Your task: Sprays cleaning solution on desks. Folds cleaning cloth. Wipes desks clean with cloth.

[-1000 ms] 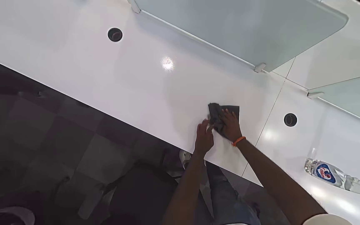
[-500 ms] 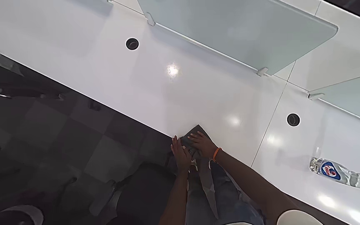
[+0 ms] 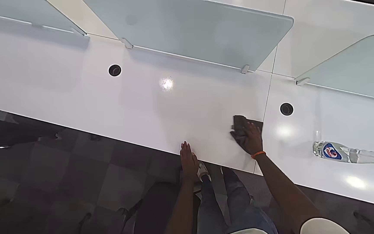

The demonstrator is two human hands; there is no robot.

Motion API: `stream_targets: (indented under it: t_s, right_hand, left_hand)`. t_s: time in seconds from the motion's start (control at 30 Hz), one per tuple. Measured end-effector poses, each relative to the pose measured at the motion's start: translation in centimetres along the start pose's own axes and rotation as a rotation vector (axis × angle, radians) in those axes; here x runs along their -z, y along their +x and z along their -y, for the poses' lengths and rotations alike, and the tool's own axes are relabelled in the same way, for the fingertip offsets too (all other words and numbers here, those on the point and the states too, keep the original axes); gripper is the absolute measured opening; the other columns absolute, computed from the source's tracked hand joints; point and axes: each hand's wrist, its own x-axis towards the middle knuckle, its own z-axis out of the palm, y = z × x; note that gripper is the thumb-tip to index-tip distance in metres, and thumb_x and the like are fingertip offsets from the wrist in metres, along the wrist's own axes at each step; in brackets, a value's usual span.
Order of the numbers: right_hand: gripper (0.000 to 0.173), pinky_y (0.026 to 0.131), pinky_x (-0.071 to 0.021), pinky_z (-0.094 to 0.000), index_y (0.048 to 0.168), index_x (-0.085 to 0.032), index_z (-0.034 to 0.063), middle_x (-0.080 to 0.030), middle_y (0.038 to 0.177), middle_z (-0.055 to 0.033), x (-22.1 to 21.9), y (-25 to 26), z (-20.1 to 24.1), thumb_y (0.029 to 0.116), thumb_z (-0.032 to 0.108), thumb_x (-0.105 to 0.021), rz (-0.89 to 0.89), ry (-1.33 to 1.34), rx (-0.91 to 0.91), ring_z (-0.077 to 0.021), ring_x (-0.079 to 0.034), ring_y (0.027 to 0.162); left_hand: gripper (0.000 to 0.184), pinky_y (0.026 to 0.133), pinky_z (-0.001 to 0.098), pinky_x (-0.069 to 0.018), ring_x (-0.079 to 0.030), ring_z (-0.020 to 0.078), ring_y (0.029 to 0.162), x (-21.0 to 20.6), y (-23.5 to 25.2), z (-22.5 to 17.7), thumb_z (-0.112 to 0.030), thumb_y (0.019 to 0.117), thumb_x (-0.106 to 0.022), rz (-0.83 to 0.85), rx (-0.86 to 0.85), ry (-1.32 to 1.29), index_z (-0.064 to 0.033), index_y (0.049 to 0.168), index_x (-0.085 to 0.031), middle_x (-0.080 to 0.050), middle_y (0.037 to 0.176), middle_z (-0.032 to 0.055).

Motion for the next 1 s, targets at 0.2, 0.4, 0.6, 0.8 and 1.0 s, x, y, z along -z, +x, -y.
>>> stream_targets:
  t_s: [0.2, 0.4, 0.6, 0.8, 1.0]
  right_hand:
    - [0.062, 0.121, -0.0189, -0.0664, 0.147, -0.055, 0.0082, -0.042, 0.157, -0.0263, -0.7, -11.8, -1.4, 0.0887, 0.027, -0.043, -0.118, -0.116, -0.216, -0.0458, -0.033, 0.15]
    - [0.072, 0.119, -0.021, -0.0692, 0.147, -0.057, 0.0162, -0.045, 0.157, -0.0215, -4.6, -15.1, 8.0, 0.0907, 0.06, -0.048, 0.058, -0.113, 0.085, -0.0437, -0.034, 0.15]
    - [0.064, 0.122, -0.0157, -0.0679, 0.15, -0.052, 0.0293, -0.031, 0.168, -0.0057, -7.5, -8.2, 19.0, 0.0947, 0.061, -0.054, 0.423, -0.036, 0.533, -0.0329, -0.025, 0.156]
    - [0.05, 0.125, -0.0131, -0.0612, 0.153, -0.047, 0.0368, -0.027, 0.17, -0.0006, -10.0, -1.2, 25.6, 0.105, 0.05, -0.039, 0.53, -0.011, 0.735, -0.0276, -0.019, 0.158]
    - [0.052, 0.126, -0.0112, -0.0599, 0.152, -0.048, 0.0381, -0.026, 0.17, 0.0, -11.8, 4.8, 31.0, 0.1023, 0.054, -0.041, 0.518, -0.004, 0.842, -0.0263, -0.017, 0.158]
  left_hand:
    - [0.058, 0.125, 0.0494, -0.0231, -0.03, 0.0399, 0.152, -0.5, -0.1, 0.0, -0.02, 0.0995, -0.031, 0.015, -0.028, -0.051, 0.01, 0.148, -0.044, -0.036, 0.159, 0.0284]
    - [0.059, 0.124, 0.0497, -0.0253, -0.028, 0.039, 0.153, 0.5, -0.8, 2.4, -0.021, 0.1001, -0.032, 0.013, 0.047, -0.033, 0.0108, 0.149, -0.04, -0.032, 0.161, 0.0281]
    - [0.059, 0.124, 0.0535, -0.024, -0.027, 0.0399, 0.153, 2.4, -1.1, 5.9, -0.02, 0.1004, -0.032, -0.069, 0.134, -0.009, 0.0104, 0.15, -0.039, -0.032, 0.162, 0.0284]
    - [0.059, 0.125, 0.0519, -0.0223, -0.026, 0.038, 0.154, 4.5, -0.8, 9.6, -0.024, 0.1039, -0.027, -0.145, 0.284, 0.018, 0.0097, 0.152, -0.037, -0.031, 0.163, 0.026]
    - [0.057, 0.125, 0.0519, -0.0216, -0.025, 0.0369, 0.155, 6.7, -1.5, 12.1, -0.024, 0.1048, -0.029, -0.188, 0.369, 0.061, 0.0081, 0.151, -0.038, -0.031, 0.163, 0.0249]
